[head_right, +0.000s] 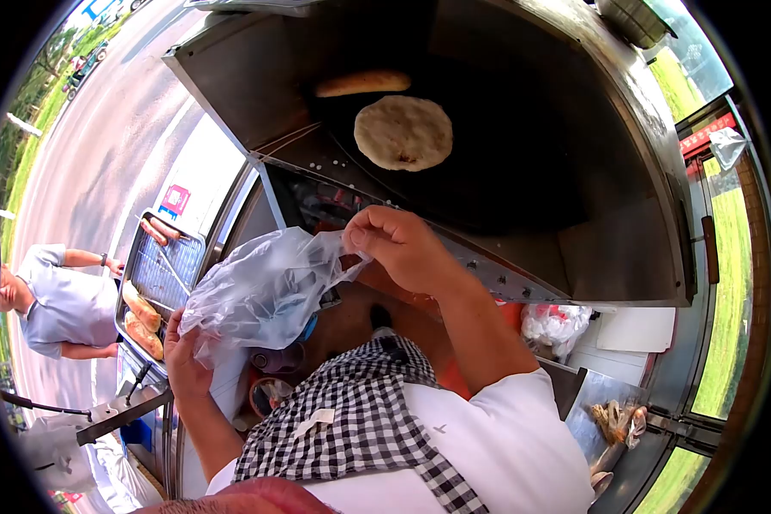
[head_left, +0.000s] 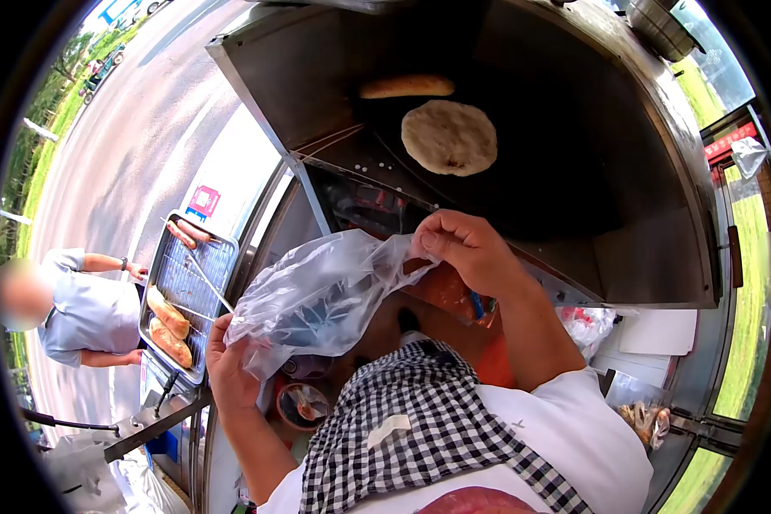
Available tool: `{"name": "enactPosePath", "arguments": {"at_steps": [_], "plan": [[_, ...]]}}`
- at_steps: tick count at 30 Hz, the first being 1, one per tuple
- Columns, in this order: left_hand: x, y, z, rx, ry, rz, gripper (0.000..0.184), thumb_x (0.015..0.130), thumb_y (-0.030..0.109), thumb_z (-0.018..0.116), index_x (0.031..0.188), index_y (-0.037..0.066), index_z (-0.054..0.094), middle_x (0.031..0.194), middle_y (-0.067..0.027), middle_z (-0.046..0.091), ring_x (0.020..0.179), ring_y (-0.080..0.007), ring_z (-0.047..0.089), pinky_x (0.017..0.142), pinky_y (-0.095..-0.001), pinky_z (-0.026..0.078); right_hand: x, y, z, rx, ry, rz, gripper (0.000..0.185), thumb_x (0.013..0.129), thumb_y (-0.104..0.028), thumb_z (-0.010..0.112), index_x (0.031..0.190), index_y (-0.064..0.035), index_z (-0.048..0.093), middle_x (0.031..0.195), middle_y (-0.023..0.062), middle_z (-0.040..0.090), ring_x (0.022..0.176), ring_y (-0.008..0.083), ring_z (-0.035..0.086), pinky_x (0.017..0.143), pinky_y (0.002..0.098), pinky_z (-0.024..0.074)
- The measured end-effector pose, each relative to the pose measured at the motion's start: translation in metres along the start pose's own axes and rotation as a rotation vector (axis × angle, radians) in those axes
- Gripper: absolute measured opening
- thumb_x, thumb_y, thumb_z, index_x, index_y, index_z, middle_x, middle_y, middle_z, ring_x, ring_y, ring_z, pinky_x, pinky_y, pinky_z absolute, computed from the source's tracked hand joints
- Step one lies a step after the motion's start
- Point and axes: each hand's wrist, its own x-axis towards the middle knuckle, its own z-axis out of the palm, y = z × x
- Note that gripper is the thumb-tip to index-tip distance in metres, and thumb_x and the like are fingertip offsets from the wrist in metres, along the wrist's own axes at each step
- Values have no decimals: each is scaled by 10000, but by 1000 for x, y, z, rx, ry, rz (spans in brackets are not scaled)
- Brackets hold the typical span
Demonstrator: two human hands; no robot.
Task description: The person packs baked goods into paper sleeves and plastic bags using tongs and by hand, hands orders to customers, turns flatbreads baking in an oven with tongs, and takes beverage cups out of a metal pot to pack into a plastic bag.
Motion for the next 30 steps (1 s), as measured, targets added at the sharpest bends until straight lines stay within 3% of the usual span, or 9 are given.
{"name": "enactPosePath", "arguments": {"at_steps": [5, 6, 9, 10, 13, 14, 17, 23, 30], "plan": [[0, -2, -4, -159, 0, -17, 204, 935, 137, 681, 1068, 20, 580, 961, -89, 667, 817, -175, 663, 737, -328, 560, 23, -12, -18, -1, -45, -40, 142, 1007, -115, 601, 1058, 5, 659, 989, 39, 694, 937, 112, 634, 877, 271, 506], [-4, 1, 25, -99, 143, 26, 191, 970, 208, 666, 1000, 35, 591, 845, -55, 633, 711, -143, 620, 675, -301, 540, 25, -13, -19, 24, -58, -29, 141, 1007, -118, 605, 1054, 4, 660, 993, 41, 694, 938, 113, 636, 880, 271, 507], [-3, 0, 24, -95, 221, 33, 235, 1003, 276, 628, 947, 49, 604, 756, -24, 585, 635, -115, 566, 607, -270, 495, 29, -16, -16, 182, -107, 45, 138, 1004, -125, 618, 1045, -2, 665, 997, 41, 693, 941, 110, 638, 883, 269, 507], [-3, -2, 24, -86, 247, 48, 306, 1028, 335, 585, 910, 54, 611, 696, 1, 531, 568, -91, 490, 536, -240, 419, 29, -15, -15, 247, -122, 77, 136, 1002, -128, 623, 1042, -5, 667, 996, 40, 692, 942, 108, 638, 883, 268, 507], [-4, -2, 14, -72, 120, 36, 289, 1044, 342, 559, 886, 102, 592, 677, 21, 510, 541, -73, 451, 510, -243, 355, 28, -2, -15, 317, -156, 107, 135, 1000, -140, 630, 1051, -21, 669, 991, 38, 690, 938, 107, 639, 870, 266, 508], [-4, -7, 15, -84, 143, 66, 339, 1031, 356, 579, 909, 41, 610, 660, 16, 498, 527, -66, 419, 478, -218, 313, 26, 1, -13, 310, -145, 119, 135, 1001, -143, 629, 1053, -25, 670, 982, 36, 689, 927, 108, 640, 862, 265, 510], [-2, -11, 10, -88, 283, 24, 345, 1030, 361, 579, 918, 40, 634, 666, 12, 521, 527, -68, 433, 480, -219, 325, 16, 10, -14, 295, -104, 137, 133, 1003, -153, 626, 1055, -40, 672, 949, 32, 687, 896, 109, 647, 832, 260, 520], [-3, -8, -21, -41, 196, -19, 347, 1026, 355, 587, 886, 42, 642, 596, 16, 510, 478, -72, 420, 451, -228, 322, -21, 25, 0, 325, 26, 146, 131, 1012, -175, 616, 1012, -56, 670, 884, 23, 688, 841, 110, 669, 771, 253, 549], [-14, -6, -77, 37, 76, -126, 343, 1041, 326, 562, 872, 39, 645, 607, 16, 529, 488, -71, 444, 461, -231, 345, -73, 52, 64, 313, 273, 156, 169, 1028, -198, 592, 1001, -47, 664, 865, 34, 690, 833, 157, 699, 801, 287, 565]]}}
